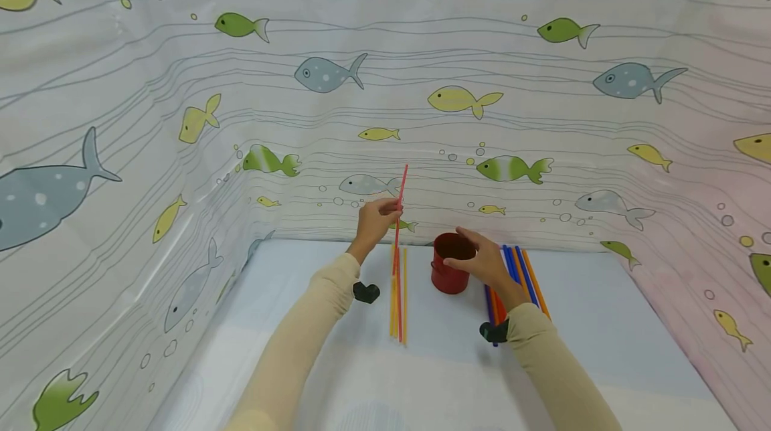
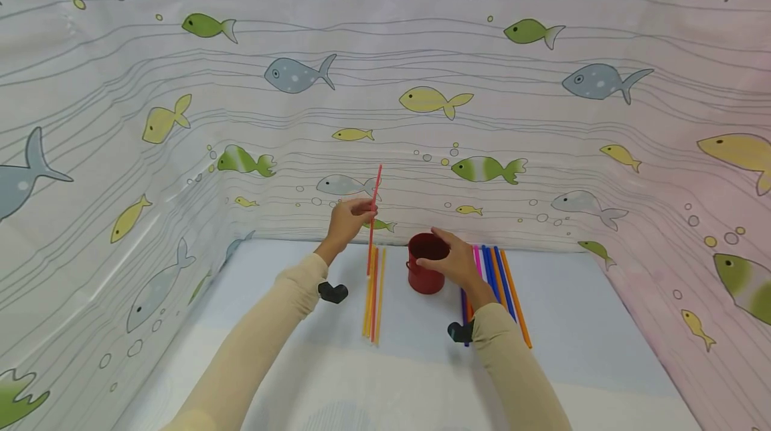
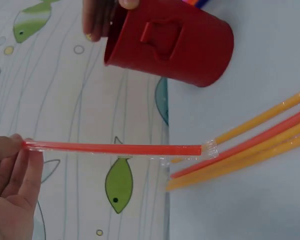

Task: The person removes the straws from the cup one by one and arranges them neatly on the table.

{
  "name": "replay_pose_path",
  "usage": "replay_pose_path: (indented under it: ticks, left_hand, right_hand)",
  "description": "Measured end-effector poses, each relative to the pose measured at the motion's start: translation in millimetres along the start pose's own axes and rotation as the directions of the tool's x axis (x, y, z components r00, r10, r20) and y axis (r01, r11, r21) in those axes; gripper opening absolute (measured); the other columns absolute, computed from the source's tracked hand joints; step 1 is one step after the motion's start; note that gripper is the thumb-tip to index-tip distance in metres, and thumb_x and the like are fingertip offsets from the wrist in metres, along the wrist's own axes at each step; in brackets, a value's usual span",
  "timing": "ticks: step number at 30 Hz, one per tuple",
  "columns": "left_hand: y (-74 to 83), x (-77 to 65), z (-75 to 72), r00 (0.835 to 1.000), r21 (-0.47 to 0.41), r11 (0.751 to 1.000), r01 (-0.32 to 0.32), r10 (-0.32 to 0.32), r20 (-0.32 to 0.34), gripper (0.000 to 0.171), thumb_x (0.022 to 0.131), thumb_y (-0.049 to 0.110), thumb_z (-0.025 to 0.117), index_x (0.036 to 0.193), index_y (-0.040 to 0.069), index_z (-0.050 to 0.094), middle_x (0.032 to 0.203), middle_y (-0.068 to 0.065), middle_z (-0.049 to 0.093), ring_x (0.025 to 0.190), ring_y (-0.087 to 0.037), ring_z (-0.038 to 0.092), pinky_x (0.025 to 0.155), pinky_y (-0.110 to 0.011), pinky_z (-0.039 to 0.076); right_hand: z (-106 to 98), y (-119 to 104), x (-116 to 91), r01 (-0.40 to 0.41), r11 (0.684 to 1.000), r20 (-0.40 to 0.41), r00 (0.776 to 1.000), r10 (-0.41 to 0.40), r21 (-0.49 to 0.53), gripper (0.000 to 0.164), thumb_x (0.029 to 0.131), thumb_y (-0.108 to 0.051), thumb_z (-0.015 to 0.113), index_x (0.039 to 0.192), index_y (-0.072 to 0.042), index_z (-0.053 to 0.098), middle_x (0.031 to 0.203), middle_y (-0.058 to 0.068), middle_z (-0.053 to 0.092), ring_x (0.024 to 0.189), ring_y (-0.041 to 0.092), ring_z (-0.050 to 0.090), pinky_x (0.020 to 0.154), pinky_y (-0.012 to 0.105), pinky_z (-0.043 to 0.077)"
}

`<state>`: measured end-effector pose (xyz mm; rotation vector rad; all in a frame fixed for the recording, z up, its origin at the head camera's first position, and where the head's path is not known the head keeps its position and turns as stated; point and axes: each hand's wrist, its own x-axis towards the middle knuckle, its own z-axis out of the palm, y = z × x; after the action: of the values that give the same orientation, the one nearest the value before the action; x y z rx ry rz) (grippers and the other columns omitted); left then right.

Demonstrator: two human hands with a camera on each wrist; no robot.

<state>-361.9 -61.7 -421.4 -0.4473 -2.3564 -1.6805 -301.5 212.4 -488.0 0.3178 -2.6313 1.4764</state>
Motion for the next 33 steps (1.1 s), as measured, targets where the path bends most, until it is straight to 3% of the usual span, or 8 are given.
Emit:
replay_pose_path:
  ticks: [8,20,33]
  left_hand:
    - [-31.4,-12.4,-6.6,0.991,-0.045,0.99,0.131,-0.13,0.008,0.031,0.089,0.001,0.069,0.12,-0.002,0.066,0.104,-0.015,0.07,0.095,-0.024,0.07,0.076,-0.025,0.058]
    - [-71.8,-37.2,-6.6,0.943,-0.147,0.932,0.333,-0.325,0.071,0.036,0.09,-0.003,0.066,0.125,-0.009,0.06,0.108,-0.02,0.068,0.1,-0.032,0.068,0.078,-0.031,0.059]
    - [-90.3,-57.0,3.3,0.925,-0.117,0.917,0.38,-0.376,0.061,0.033,0.091,-0.002,0.065,0.123,-0.009,0.061,0.105,-0.018,0.069,0.094,-0.026,0.069,0.078,-0.033,0.059]
  right_hand:
    - [-1,-4,0,-0.015,1.0,-0.001,1.0,0.015,0.005,0.092,0.071,-0.05,0.084,0.148,-0.02,0.044,0.146,0.005,0.047,0.134,0.032,0.041,0.094,0.054,0.05]
    - [0,-3,-1,-0.016,1.0,0.003,1.0,0.016,0.0,0.093,0.071,-0.051,0.083,0.148,-0.019,0.044,0.146,0.005,0.047,0.133,0.032,0.042,0.094,0.053,0.05]
    - [0,-5,-2,-0.006,1.0,-0.003,1.0,0.006,0.007,0.094,0.07,-0.051,0.084,0.148,-0.017,0.044,0.146,0.006,0.047,0.133,0.033,0.042,0.093,0.054,0.05]
